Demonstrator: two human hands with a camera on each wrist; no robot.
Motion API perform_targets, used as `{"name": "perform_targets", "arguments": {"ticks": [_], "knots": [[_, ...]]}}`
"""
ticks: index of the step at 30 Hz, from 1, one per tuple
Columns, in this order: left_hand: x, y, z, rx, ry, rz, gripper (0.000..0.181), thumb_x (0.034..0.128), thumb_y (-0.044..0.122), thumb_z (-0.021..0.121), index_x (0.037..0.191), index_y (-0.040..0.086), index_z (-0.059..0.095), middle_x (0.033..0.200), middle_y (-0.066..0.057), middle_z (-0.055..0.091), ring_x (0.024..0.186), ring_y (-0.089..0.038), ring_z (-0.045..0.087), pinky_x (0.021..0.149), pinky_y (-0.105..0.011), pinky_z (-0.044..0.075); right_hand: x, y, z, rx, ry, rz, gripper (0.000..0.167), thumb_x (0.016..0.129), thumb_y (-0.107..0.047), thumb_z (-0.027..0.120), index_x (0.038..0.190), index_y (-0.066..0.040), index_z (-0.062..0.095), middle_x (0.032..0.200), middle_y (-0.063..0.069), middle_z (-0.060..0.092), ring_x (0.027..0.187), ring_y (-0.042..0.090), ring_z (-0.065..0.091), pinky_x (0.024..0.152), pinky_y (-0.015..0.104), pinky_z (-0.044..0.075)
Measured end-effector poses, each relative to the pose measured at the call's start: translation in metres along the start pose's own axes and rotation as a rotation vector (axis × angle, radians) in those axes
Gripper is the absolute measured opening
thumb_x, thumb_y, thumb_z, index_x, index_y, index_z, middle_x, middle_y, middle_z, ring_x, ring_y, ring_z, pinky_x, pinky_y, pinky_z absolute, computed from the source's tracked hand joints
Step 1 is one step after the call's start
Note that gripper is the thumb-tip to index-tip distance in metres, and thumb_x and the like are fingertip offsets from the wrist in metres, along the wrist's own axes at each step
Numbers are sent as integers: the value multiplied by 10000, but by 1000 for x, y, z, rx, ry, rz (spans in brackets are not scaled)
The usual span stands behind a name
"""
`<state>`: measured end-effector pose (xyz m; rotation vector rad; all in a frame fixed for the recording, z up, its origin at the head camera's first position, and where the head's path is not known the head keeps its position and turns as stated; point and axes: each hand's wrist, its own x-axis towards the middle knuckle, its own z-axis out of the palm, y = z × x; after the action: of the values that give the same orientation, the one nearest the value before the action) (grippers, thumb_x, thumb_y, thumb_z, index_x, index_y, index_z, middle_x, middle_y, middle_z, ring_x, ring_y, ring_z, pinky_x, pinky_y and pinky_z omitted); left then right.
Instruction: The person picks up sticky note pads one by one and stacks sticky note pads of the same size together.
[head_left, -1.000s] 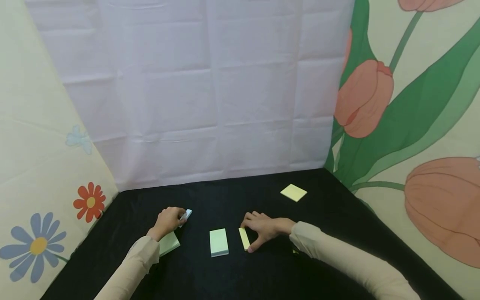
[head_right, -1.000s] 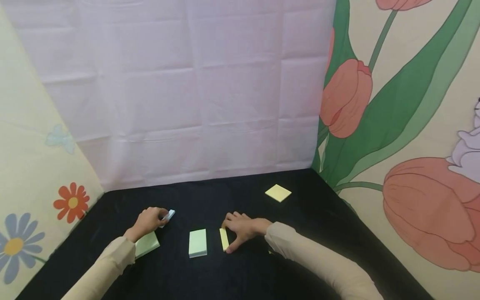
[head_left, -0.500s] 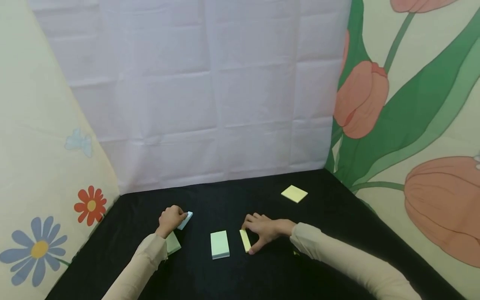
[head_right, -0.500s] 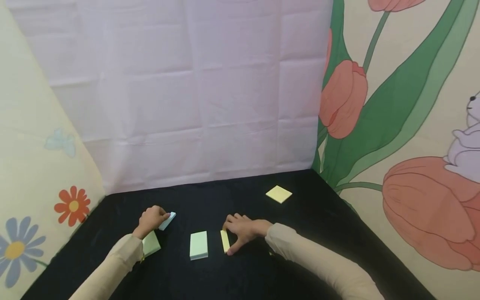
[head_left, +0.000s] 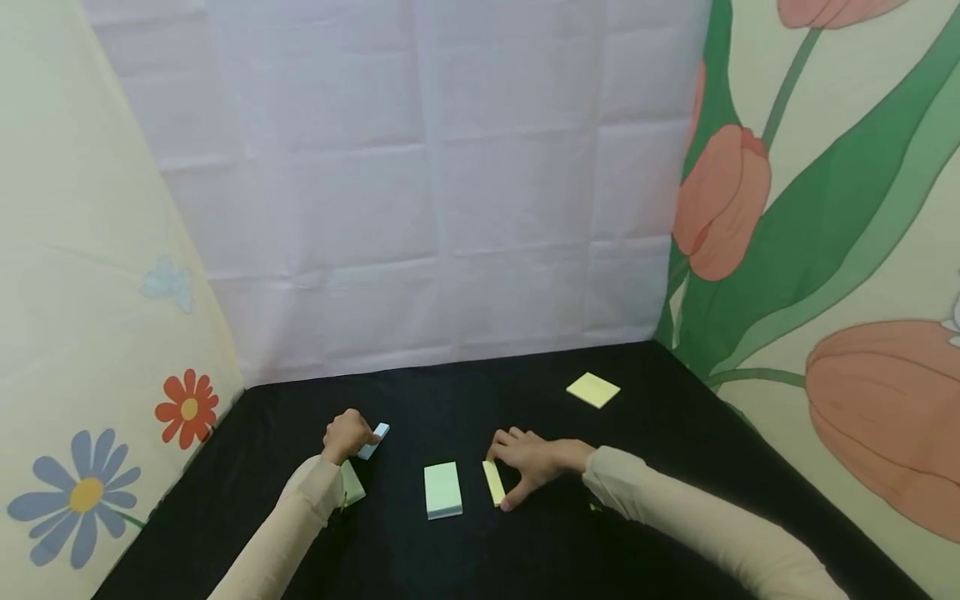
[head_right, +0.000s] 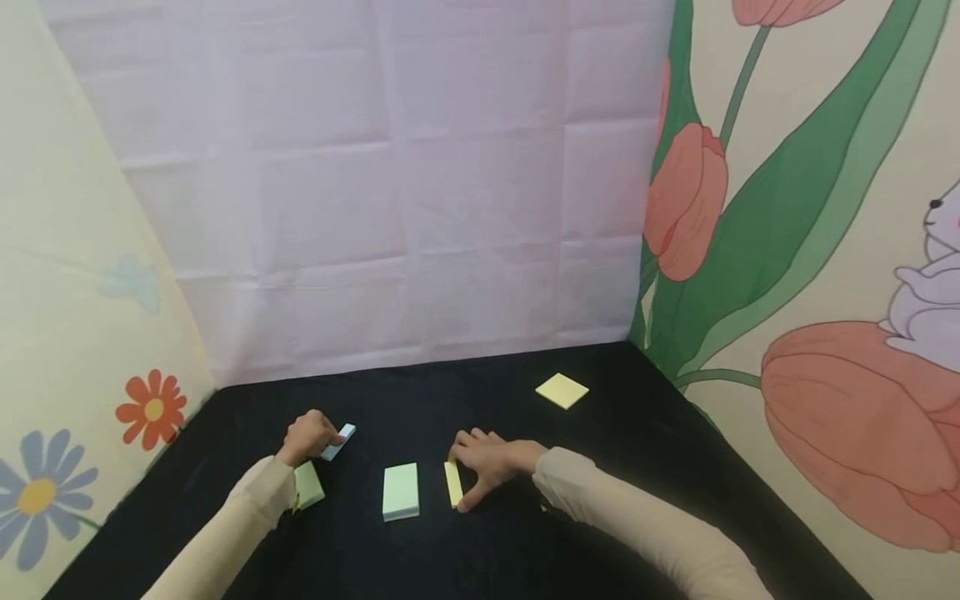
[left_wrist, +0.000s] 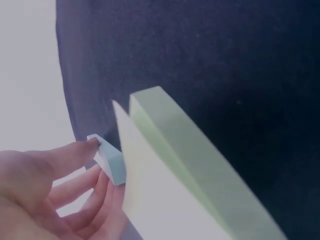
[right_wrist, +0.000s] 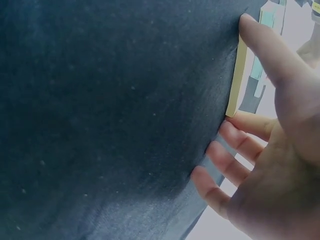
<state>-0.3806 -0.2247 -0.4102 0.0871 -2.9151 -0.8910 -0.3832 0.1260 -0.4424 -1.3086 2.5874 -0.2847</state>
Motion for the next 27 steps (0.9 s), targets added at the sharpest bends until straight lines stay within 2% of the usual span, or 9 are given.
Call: {"name": "perform_targets", "arguments": {"ticks": [3,6,9,13,18,21,27], "knots": [[-1,2,3,6,0,5,262,840,112,775,620,62,643,610,-79,554,530,-222,509,509,-336,405,10,29,18,14,11,-58,776,760,-751,660,1326,-250,484,1222,-101,385,1004,96,360,829,315,350],[-2,3,4,11,0,10,319,837,106,776,574,80,598,562,-70,520,502,-209,490,494,-328,390,12,34,22,4,9,-78,796,760,-772,636,1332,-239,484,1225,-86,388,1000,112,368,811,328,359],[-3,2,4,13,-9,14,305,836,101,776,585,74,606,587,-72,536,521,-214,501,504,-327,399,9,24,17,5,-2,-62,793,774,-743,653,1329,-200,491,1226,-64,392,1005,129,373,814,333,359],[-1,0,1,0,-6,13,266,838,99,778,621,60,628,650,-88,572,552,-231,517,518,-334,412,0,0,2,-6,-8,-36,761,805,-676,683,1318,-146,496,1216,-37,395,1008,143,373,826,338,356],[1,-4,-1,-34,-28,-6,432,856,103,763,529,123,482,549,-37,456,490,-197,466,470,-303,367,-8,-32,-17,-18,-10,30,707,796,-560,770,1297,-129,519,1177,-51,406,986,118,366,842,309,346],[1,-7,0,-58,-56,-22,493,868,104,752,518,154,409,506,-12,388,462,-174,439,458,-289,354,-10,-36,-17,-38,-8,44,685,804,-529,777,1301,-136,516,1177,-51,408,979,106,358,838,292,338],[1,-10,0,-73,-31,-8,315,849,101,767,607,71,567,608,-76,518,514,-195,491,505,-313,412,-9,-32,-15,-41,17,17,683,817,-531,762,1307,-125,514,1194,-41,405,991,118,364,849,310,346]]}}
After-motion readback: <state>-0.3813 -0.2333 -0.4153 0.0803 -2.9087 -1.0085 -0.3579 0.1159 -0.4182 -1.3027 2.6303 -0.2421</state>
